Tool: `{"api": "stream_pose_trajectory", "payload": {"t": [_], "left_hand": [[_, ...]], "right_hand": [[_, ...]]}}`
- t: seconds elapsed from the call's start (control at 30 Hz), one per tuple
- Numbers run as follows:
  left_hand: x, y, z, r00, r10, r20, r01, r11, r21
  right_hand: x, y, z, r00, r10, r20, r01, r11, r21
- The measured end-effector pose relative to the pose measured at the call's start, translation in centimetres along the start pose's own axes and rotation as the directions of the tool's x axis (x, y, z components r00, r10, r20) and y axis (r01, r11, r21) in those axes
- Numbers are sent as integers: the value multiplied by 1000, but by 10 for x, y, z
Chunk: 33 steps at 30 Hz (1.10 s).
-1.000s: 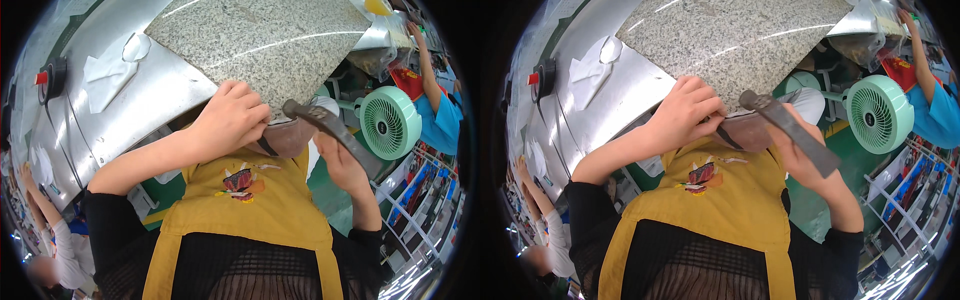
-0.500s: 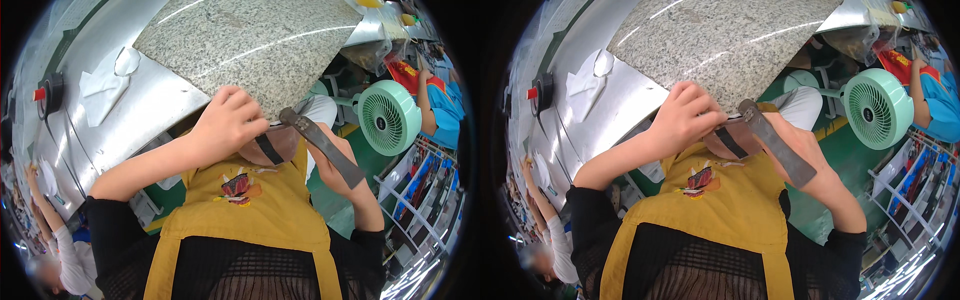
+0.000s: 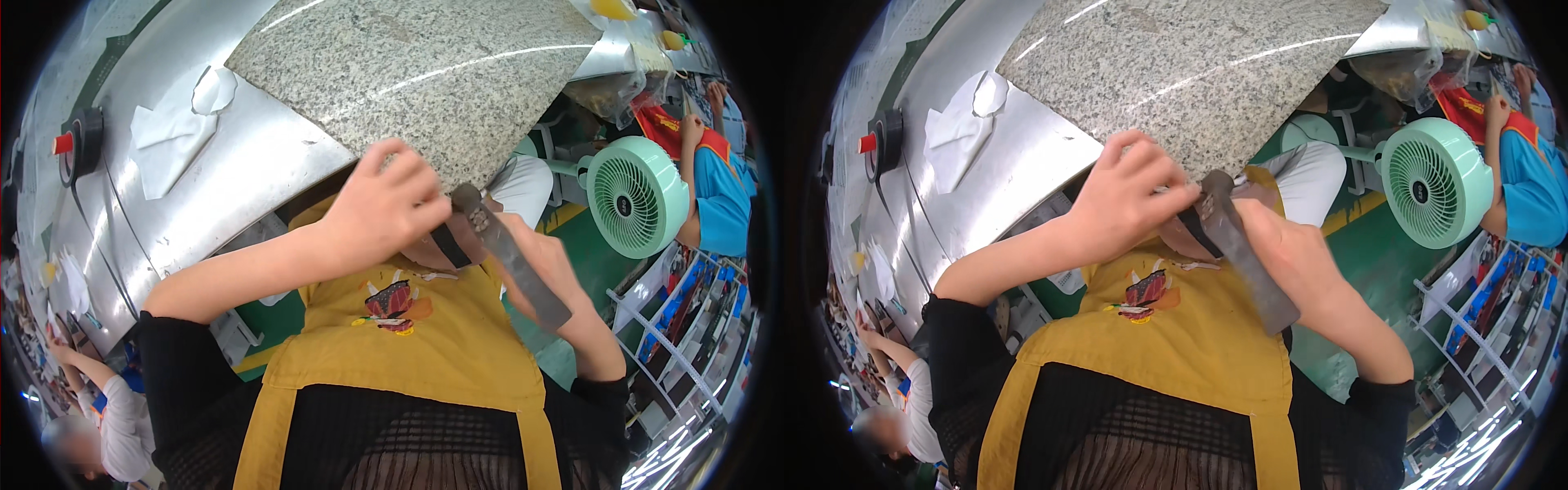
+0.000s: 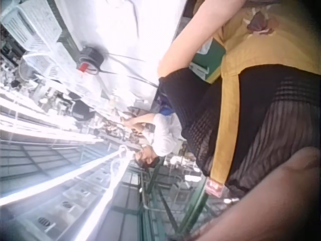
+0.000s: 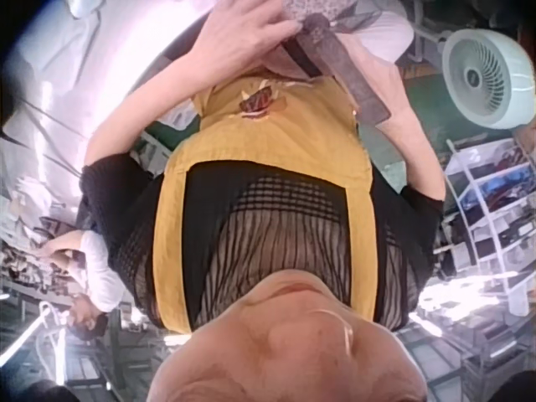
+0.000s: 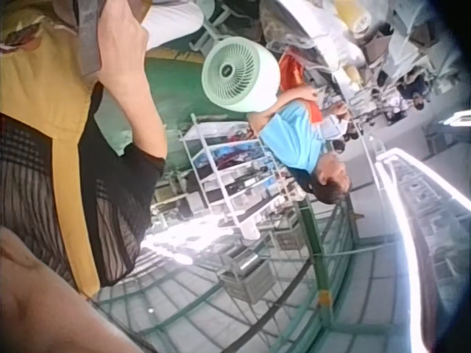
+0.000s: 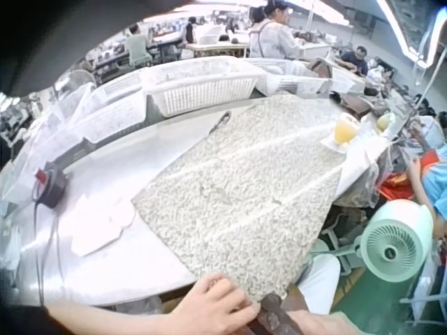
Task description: The person uses a hammer to tap a metal strip along the edge of a brown handbag placed on a granite block. They then apply glue from a yellow bottle to the edge and continue hammering the strip into place. The person works on the same handbag throughout the clip.
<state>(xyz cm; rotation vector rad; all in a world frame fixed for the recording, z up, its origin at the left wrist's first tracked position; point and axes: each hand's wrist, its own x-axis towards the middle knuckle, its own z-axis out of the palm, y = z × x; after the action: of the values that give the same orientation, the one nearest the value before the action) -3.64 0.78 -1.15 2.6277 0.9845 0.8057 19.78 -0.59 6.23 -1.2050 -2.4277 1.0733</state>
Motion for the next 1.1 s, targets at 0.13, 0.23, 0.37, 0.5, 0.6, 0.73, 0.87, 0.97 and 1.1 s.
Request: {"api": "stream_pose_trajectory", "payload": {"t": [0.13,0.23,0.37,0.5,0.6,0.73,0.87,0.97,1.1], "left_hand": [[-3,-7,-4,999,-28,39,33,988,-151],[-2,-4,-5,995,93,26,-94,995,17],[-6,0,-4,993,115,34,-118,988,101],[-9,-7,-1,999,-33,0,33,995,-99],[-7,-9,-3,1000,-14,9,15,995,-101],[-9,-9,-4,996,89,-14,-89,996,-21],[-11,-8,-2,993,116,-24,-116,993,8],[-9,-9,-2,993,112,-24,-113,993,-22],[-13,-7,1,995,92,-39,-91,996,7]], "right_hand": [[2,1,2,1000,19,14,-20,997,74],[2,1,-5,1000,9,-13,-8,998,67],[4,-14,-11,994,3,-109,4,998,65],[2,-6,1,987,39,155,-36,999,-22],[4,-4,-4,979,126,157,-137,988,64],[4,-9,-8,999,6,-47,-1,994,105],[3,-9,6,997,31,67,-32,999,24],[5,-6,3,990,60,125,-63,998,19],[8,-12,-1,1000,11,3,-11,998,56]]}}
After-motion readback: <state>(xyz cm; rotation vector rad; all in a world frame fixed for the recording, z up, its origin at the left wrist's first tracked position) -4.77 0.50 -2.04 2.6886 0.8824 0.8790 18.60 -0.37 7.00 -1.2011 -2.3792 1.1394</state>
